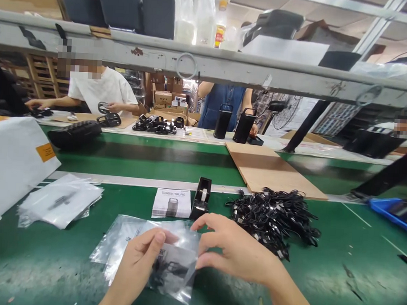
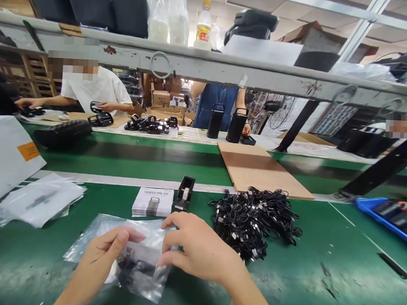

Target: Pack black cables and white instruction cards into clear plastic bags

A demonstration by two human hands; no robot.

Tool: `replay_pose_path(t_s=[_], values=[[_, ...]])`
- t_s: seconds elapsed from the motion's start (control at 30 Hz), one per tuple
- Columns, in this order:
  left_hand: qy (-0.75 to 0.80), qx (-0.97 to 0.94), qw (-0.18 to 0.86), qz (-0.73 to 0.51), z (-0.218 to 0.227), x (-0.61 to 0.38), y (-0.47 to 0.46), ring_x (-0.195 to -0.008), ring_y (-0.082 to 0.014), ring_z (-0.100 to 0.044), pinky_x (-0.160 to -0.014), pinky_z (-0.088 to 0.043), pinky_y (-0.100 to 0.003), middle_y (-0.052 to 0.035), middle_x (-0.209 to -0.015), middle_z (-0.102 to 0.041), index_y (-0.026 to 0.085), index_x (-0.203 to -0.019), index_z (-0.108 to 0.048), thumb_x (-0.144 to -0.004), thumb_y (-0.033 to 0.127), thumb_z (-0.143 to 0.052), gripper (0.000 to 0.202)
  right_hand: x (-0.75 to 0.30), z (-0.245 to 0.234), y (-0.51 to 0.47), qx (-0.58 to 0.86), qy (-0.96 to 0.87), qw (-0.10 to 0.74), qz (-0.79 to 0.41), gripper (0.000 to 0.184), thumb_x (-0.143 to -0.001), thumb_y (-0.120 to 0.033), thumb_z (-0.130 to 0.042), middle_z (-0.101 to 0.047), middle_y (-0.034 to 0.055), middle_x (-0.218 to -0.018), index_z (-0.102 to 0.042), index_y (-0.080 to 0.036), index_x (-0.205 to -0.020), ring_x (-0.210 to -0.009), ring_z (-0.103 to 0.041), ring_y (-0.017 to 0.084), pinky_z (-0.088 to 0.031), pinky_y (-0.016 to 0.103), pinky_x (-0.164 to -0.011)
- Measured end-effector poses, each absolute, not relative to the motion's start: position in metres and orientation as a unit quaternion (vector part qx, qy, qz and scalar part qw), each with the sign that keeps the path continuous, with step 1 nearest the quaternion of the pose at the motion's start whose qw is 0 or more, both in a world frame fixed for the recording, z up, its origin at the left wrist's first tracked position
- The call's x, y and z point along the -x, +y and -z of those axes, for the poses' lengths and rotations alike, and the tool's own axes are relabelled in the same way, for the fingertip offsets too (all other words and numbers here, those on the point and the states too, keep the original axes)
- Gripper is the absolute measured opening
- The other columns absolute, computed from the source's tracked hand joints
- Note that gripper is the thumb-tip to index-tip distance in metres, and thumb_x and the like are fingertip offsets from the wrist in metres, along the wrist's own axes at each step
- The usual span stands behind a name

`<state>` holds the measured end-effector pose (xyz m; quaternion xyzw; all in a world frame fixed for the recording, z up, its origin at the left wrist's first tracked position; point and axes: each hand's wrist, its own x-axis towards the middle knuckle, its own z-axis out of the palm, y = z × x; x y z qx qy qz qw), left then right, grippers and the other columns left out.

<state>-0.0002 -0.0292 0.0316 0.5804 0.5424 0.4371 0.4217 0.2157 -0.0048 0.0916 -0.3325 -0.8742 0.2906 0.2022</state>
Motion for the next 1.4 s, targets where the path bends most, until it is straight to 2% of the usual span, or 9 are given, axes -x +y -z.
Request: replay_pose_path(t_s=[0.1,0.23,0.37,0.43,0.7,0.87,1.1,1.3,1.4], values=[[0.545,-0.562,0.417,-0.461,-0.026,-0.004,-0.030,-0.073,-0.0189,-0.059,-0.069,-0.045,-0.025,-0.0020,-0.074,-0.069,0.022,-0.071,-0.070,-0.080,0.050,-0.045,0.039,-0.216,-0.078,-0.009,0.373,-0.813,0.284,-0.344,0.009,-0.081,-0.026,-0.056,-0.060,0.0021,-0.095,-0.064,-0.024,-0.086,-0.089,-0.055,0.016,-0.041,0.029,-0.081],[0.557,-0.514,0.433,-0.488,-0.017,-0.013,-0.024,-0.072,-0.0195,-0.059,-0.072,-0.046,-0.028,-0.0034,-0.074,-0.069,0.019,-0.070,-0.069,-0.080,0.050,-0.045,0.040,-0.208,-0.045,-0.015,0.429,-0.653,0.419,-0.462,0.060,-0.072,-0.028,-0.066,-0.057,0.0049,-0.109,-0.040,-0.025,-0.126,-0.089,-0.054,0.017,-0.043,0.029,-0.079],[0.546,-0.509,0.467,-0.473,-0.007,-0.013,-0.014,-0.073,-0.0201,-0.062,-0.071,-0.048,-0.028,-0.0038,-0.077,-0.071,0.020,-0.077,-0.069,-0.078,0.050,-0.048,0.037,-0.197,-0.020,-0.013,0.506,-0.604,0.382,-0.483,0.015,-0.077,-0.029,-0.059,-0.061,0.0017,-0.073,-0.064,-0.016,-0.081,-0.069,-0.053,0.014,-0.043,0.026,-0.066],[0.545,-0.511,0.485,-0.455,-0.003,-0.011,-0.010,-0.075,-0.0211,-0.063,-0.069,-0.049,-0.028,-0.0033,-0.079,-0.072,0.022,-0.082,-0.070,-0.072,0.048,-0.057,0.030,-0.194,-0.017,-0.009,0.513,-0.608,0.378,-0.474,0.020,-0.080,-0.029,-0.054,-0.060,0.0014,-0.067,-0.064,-0.015,-0.070,-0.066,-0.052,0.014,-0.042,0.025,-0.063],[0.537,-0.471,0.549,-0.433,-0.005,-0.006,0.002,-0.079,-0.0231,-0.063,-0.072,-0.050,-0.030,-0.0050,-0.083,-0.072,0.023,-0.069,-0.072,-0.064,0.036,-0.067,0.015,-0.204,-0.018,0.006,0.463,-0.668,0.379,-0.442,0.030,-0.078,-0.006,-0.046,-0.068,0.0018,-0.082,-0.071,-0.022,-0.084,-0.078,-0.061,0.015,-0.046,0.026,-0.073],[0.492,-0.313,0.657,-0.478,-0.004,-0.007,0.007,-0.089,-0.0259,-0.063,-0.072,-0.051,-0.035,-0.0083,-0.099,-0.068,0.023,-0.103,-0.061,-0.066,0.062,-0.055,0.054,-0.213,-0.005,0.007,0.431,-0.729,0.383,-0.369,0.040,-0.074,0.001,-0.042,-0.066,0.0019,-0.083,-0.071,-0.024,-0.084,-0.078,-0.061,0.014,-0.046,0.025,-0.071],[0.563,-0.372,0.606,-0.421,0.006,-0.022,0.004,-0.059,-0.0146,-0.059,-0.056,-0.045,-0.022,0.0022,-0.058,-0.063,0.018,-0.076,-0.063,-0.064,0.046,-0.069,0.031,-0.212,0.007,0.025,0.570,-0.610,0.447,-0.323,0.033,-0.082,-0.025,-0.050,-0.054,0.0094,-0.111,-0.049,-0.020,-0.115,-0.072,-0.059,0.013,-0.048,0.028,-0.067],[0.576,-0.326,0.589,-0.464,0.007,-0.022,0.001,-0.065,-0.0152,-0.062,-0.060,-0.048,-0.021,0.0013,-0.062,-0.068,0.018,-0.077,-0.064,-0.057,0.042,-0.074,0.033,-0.220,0.016,0.055,0.589,-0.644,0.364,-0.325,0.015,-0.077,-0.030,-0.057,-0.055,0.0025,-0.086,-0.060,-0.017,-0.085,-0.060,-0.051,0.011,-0.044,0.028,-0.061],[0.591,-0.319,0.564,-0.481,0.009,-0.019,0.000,-0.061,-0.0149,-0.061,-0.058,-0.048,-0.021,0.0010,-0.062,-0.068,0.018,-0.078,-0.064,-0.055,0.042,-0.075,0.035,-0.232,0.011,0.055,0.574,-0.653,0.348,-0.351,0.019,-0.077,-0.030,-0.057,-0.055,0.0019,-0.085,-0.061,-0.018,-0.091,-0.062,-0.053,0.012,-0.043,0.027,-0.062]])
